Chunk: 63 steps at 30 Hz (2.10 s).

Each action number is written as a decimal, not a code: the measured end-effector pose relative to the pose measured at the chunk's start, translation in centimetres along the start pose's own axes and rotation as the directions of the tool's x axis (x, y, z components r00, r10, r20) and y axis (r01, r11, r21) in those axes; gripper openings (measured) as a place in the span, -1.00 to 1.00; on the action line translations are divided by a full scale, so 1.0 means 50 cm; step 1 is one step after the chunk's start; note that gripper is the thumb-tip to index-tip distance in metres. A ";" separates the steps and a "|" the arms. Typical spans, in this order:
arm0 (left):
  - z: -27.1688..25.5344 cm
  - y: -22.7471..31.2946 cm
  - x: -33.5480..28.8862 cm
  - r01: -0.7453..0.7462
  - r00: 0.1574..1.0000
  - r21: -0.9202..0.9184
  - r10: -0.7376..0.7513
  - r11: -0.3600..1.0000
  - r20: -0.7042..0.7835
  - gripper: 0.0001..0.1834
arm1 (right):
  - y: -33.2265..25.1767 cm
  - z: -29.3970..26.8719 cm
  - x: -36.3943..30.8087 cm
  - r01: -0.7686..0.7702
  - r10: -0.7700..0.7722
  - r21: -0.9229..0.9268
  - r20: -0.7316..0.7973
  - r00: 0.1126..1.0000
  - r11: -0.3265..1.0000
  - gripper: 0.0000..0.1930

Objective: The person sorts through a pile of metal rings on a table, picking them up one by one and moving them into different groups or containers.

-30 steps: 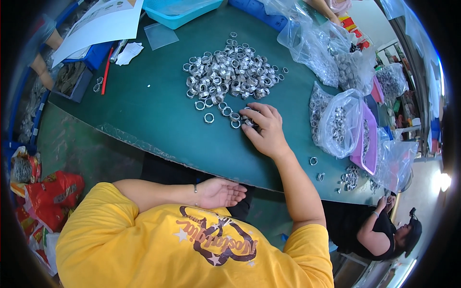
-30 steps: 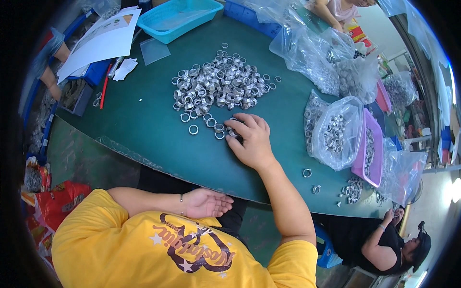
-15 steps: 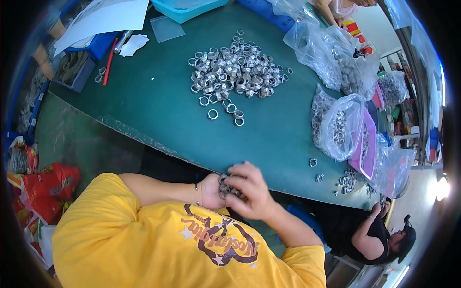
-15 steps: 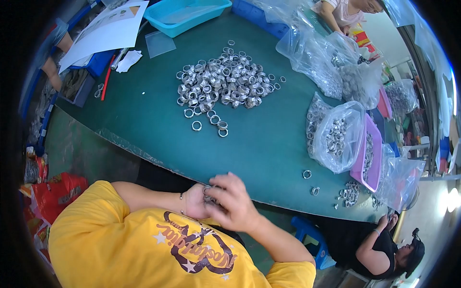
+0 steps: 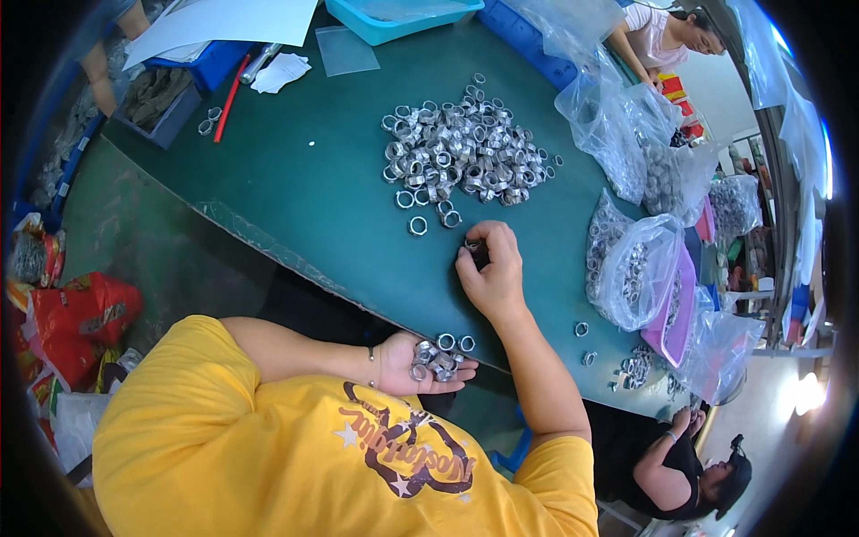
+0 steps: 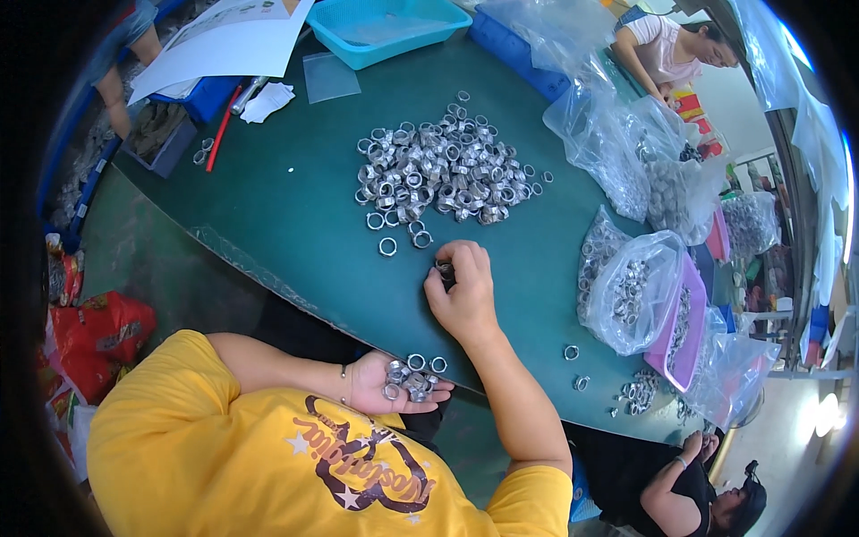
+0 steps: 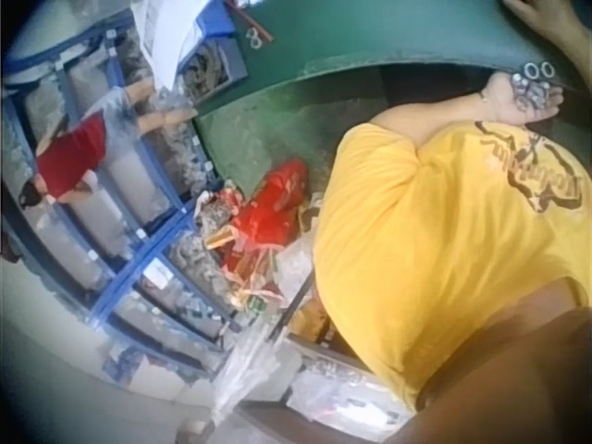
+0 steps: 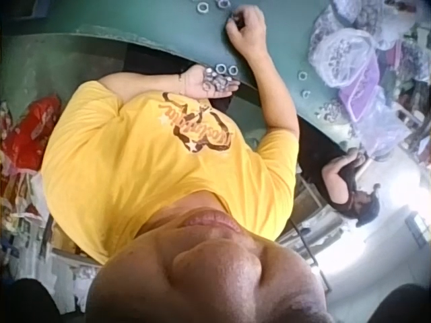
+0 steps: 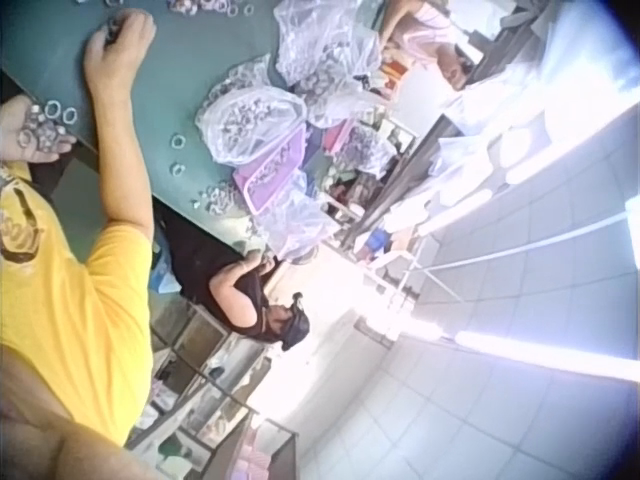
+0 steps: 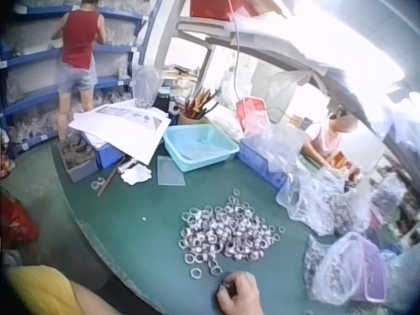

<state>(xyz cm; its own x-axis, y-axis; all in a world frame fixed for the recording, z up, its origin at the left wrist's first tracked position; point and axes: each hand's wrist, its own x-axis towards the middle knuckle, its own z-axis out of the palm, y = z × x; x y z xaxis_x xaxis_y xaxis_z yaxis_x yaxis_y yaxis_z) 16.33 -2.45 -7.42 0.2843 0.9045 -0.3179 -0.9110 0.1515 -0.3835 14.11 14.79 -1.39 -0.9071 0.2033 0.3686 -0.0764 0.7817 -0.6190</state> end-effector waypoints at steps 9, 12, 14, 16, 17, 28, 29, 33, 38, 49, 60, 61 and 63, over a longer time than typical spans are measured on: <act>-0.033 0.009 0.011 0.092 0.982 -0.065 -0.080 0.994 0.169 -0.43 | -0.003 0.030 0.041 0.132 -0.130 -0.138 0.023 0.991 0.982 -0.78; -0.040 0.010 0.014 0.091 0.981 -0.073 -0.077 0.993 0.180 -0.43 | 0.003 0.028 0.039 0.069 -0.066 -0.063 0.046 0.997 0.996 -0.75; -0.042 0.010 0.013 0.100 0.977 -0.080 -0.082 0.992 0.198 -0.44 | -0.005 0.025 0.045 0.002 0.001 -0.036 0.081 0.997 0.999 -0.71; -0.044 0.011 0.014 0.114 0.972 -0.085 -0.093 0.990 0.214 -0.44 | -0.009 0.028 0.052 0.032 -0.032 -0.013 0.009 0.999 0.999 -0.67; -0.045 0.012 0.015 0.123 0.970 -0.085 -0.102 0.989 0.220 -0.44 | -0.012 0.029 0.054 0.046 -0.046 -0.004 -0.028 0.999 0.999 -0.65; -0.025 0.011 0.008 0.089 0.990 -0.018 -0.086 0.996 0.113 -0.51 | 0.000 0.034 0.054 0.112 -0.116 -0.123 -0.024 0.993 0.986 -0.74; -0.022 0.011 0.007 0.081 0.992 -0.006 -0.080 0.997 0.102 -0.51 | 0.002 0.032 0.051 0.109 -0.112 -0.119 -0.018 0.994 0.987 -0.74; -0.030 0.011 0.011 0.083 0.989 -0.011 -0.081 0.997 0.126 -0.51 | -0.005 0.027 0.054 0.068 -0.066 -0.041 0.048 0.997 0.997 -0.74; -0.024 0.010 0.010 0.070 0.993 0.011 -0.071 0.997 0.099 -0.50 | -0.047 0.055 0.069 0.234 -0.245 -0.176 -0.041 0.969 0.956 -0.65; -0.011 0.006 0.008 0.039 0.999 0.029 -0.039 0.999 -0.007 -0.43 | -0.061 0.042 0.081 0.268 -0.233 -0.207 0.179 0.956 0.941 -0.55; -0.014 0.008 0.002 0.030 0.997 0.043 -0.033 0.999 0.070 -0.39 | -0.004 -0.056 0.018 0.297 -0.285 0.029 0.374 0.882 0.955 -0.58; -0.009 0.005 0.001 0.016 0.998 0.052 -0.019 0.999 0.054 -0.38 | -0.011 -0.060 0.006 0.275 -0.273 0.040 0.327 0.905 0.961 -0.55; -0.012 0.004 0.004 0.000 0.997 0.031 -0.003 1.000 0.076 -0.37 | -0.021 -0.064 -0.007 0.285 -0.274 0.010 0.312 0.910 0.959 -0.47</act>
<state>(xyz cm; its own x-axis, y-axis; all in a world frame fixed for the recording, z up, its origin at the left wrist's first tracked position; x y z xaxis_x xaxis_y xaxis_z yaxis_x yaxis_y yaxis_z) 16.40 -2.46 -8.08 0.2634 0.9316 -0.2503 -0.9197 0.1641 -0.3568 15.83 15.82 1.35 -0.9336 -0.2128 0.2884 -0.3356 0.8014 -0.4951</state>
